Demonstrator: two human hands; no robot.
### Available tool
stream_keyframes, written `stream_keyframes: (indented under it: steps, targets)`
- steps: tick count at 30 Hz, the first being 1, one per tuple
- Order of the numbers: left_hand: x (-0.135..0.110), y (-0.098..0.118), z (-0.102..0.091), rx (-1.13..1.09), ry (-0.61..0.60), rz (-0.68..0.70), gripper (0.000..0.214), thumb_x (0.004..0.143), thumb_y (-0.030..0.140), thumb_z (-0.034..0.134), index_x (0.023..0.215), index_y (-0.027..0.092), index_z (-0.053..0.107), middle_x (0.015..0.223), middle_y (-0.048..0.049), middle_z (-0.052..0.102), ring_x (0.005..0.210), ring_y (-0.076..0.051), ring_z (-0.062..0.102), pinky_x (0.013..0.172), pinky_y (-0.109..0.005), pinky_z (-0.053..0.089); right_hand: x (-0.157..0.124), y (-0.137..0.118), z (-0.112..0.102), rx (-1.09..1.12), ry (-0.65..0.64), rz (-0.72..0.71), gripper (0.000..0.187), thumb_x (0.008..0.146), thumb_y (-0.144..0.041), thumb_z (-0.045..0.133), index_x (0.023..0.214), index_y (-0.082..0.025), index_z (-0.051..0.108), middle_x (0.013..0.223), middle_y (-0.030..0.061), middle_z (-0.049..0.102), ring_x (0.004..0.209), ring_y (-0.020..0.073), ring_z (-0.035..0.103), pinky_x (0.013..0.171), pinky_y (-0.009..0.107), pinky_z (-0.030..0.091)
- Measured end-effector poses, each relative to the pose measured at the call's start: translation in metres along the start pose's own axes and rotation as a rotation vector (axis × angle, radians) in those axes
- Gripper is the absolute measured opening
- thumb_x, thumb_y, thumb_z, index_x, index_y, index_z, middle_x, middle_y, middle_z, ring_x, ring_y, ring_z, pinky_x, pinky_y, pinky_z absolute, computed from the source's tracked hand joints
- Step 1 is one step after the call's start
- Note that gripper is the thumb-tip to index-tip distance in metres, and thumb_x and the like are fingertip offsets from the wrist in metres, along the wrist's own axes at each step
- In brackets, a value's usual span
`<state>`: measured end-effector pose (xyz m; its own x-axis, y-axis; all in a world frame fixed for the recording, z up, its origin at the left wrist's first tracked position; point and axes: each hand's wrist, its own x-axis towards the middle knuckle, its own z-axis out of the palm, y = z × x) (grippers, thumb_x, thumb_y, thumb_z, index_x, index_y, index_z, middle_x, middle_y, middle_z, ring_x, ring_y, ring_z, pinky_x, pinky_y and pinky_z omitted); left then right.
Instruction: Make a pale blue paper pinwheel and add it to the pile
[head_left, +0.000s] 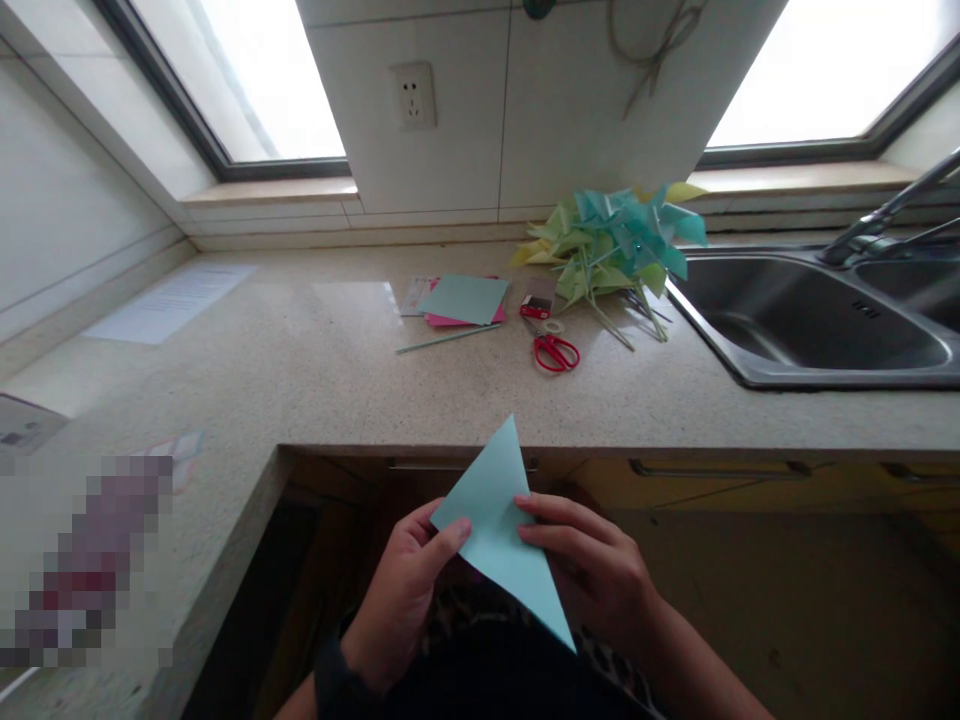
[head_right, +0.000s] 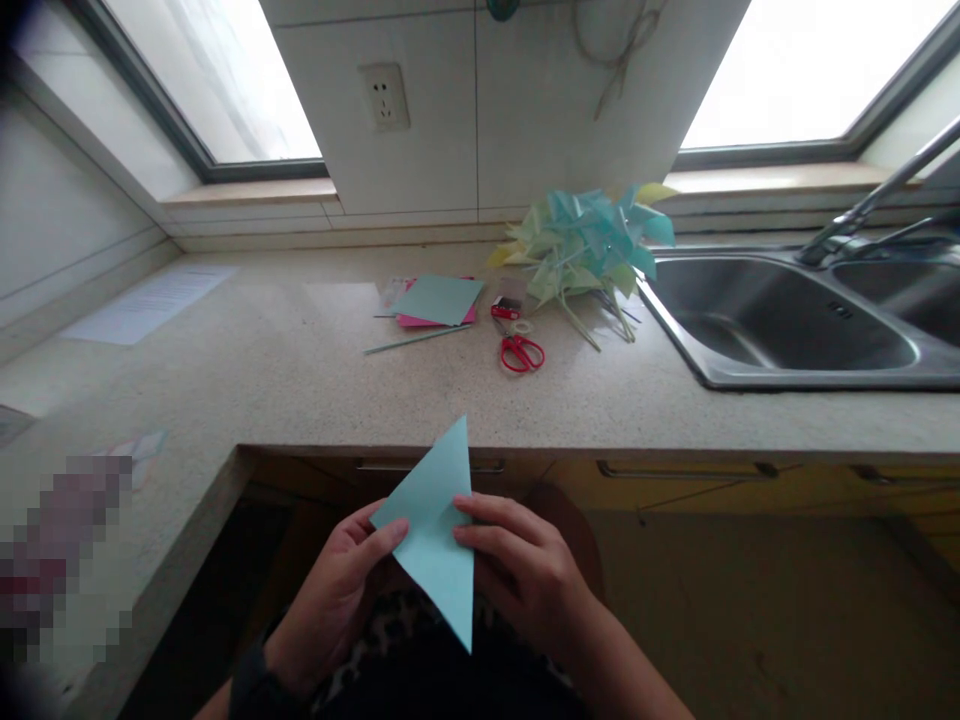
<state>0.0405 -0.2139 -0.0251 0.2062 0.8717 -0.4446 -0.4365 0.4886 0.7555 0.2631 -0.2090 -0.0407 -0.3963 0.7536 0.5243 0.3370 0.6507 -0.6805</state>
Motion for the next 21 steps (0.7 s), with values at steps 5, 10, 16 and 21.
stream_keyframes:
  steps: [5, 10, 16, 21]
  targets:
    - [-0.01, -0.005, -0.001, 0.079, -0.016, -0.031, 0.031, 0.082, 0.033, 0.079, 0.106, 0.015, 0.074, 0.084, -0.0059, 0.072, 0.069, -0.013, 0.061, 0.063, -0.024, 0.05, -0.009, -0.007, 0.0, 0.105, 0.053, 0.142, 0.023, 0.092, -0.013, 0.06, 0.109, -0.026, 0.069, 0.13, 0.0109, 0.066, 0.113, 0.024, 0.068, 0.089, 0.038, 0.061]
    - [-0.017, -0.011, -0.003, 0.129, -0.046, -0.061, 0.03, 0.083, 0.034, 0.078, 0.106, 0.016, 0.075, 0.093, -0.0088, 0.074, 0.076, -0.015, 0.064, 0.069, -0.025, 0.05, -0.012, -0.015, 0.004, 0.208, 0.125, 0.263, 0.013, 0.094, -0.017, 0.061, 0.098, -0.025, 0.07, 0.128, 0.0091, 0.064, 0.112, 0.0228, 0.066, 0.092, 0.038, 0.059]
    - [-0.019, -0.009, -0.004, 0.16, -0.048, -0.108, 0.032, 0.088, 0.04, 0.072, 0.107, 0.015, 0.077, 0.088, -0.0096, 0.075, 0.071, -0.016, 0.063, 0.063, -0.025, 0.049, -0.013, -0.019, 0.002, 0.285, 0.083, 0.249, 0.015, 0.095, -0.015, 0.06, 0.1, -0.026, 0.07, 0.131, 0.0084, 0.061, 0.112, 0.0215, 0.066, 0.093, 0.036, 0.057]
    - [-0.017, 0.001, -0.004, 0.277, -0.081, -0.081, 0.031, 0.087, 0.04, 0.072, 0.109, 0.018, 0.078, 0.095, -0.0098, 0.076, 0.079, -0.019, 0.066, 0.078, -0.032, 0.051, -0.007, -0.016, 0.001, 0.333, 0.114, 0.339, 0.011, 0.095, -0.02, 0.062, 0.093, -0.024, 0.071, 0.138, 0.0087, 0.059, 0.114, 0.022, 0.066, 0.094, 0.036, 0.057]
